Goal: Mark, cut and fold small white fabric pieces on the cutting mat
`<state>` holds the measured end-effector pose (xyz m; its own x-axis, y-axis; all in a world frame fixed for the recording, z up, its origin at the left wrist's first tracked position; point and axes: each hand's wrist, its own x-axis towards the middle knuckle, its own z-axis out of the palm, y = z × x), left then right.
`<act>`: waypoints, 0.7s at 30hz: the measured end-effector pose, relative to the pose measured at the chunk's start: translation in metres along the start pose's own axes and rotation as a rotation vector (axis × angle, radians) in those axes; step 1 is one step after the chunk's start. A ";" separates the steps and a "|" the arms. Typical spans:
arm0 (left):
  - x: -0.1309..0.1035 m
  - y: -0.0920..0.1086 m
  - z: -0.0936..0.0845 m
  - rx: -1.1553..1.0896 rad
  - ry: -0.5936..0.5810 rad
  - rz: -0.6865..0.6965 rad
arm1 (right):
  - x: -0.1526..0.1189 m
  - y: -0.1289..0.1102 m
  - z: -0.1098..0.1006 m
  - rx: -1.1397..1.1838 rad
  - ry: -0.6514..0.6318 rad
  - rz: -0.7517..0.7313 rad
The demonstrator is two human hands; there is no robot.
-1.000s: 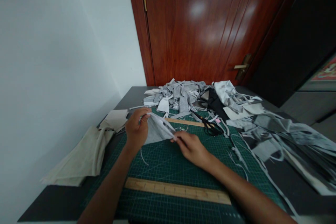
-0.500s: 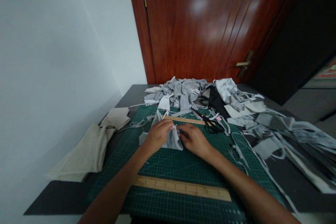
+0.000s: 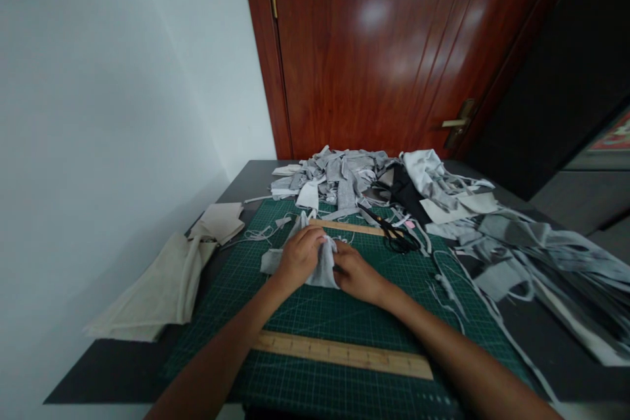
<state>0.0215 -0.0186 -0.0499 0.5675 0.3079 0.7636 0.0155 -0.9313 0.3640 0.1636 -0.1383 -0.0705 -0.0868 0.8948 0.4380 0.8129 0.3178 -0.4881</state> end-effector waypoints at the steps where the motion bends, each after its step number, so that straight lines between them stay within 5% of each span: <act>1: 0.000 -0.004 -0.001 0.002 0.025 -0.016 | 0.001 0.001 -0.001 0.034 0.000 0.000; 8: 0.003 -0.024 -0.007 0.026 0.166 -0.097 | 0.002 -0.001 -0.019 0.033 -0.027 -0.003; 14: 0.003 -0.017 -0.007 0.015 0.143 -0.059 | 0.003 0.004 -0.016 0.152 0.046 0.065; 21: 0.011 -0.018 -0.021 0.064 0.269 -0.288 | 0.008 0.008 -0.008 0.553 0.380 0.139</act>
<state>0.0106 0.0056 -0.0367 0.2964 0.5901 0.7510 0.1984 -0.8072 0.5559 0.1739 -0.1314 -0.0655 0.2875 0.7987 0.5286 0.3797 0.4116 -0.8285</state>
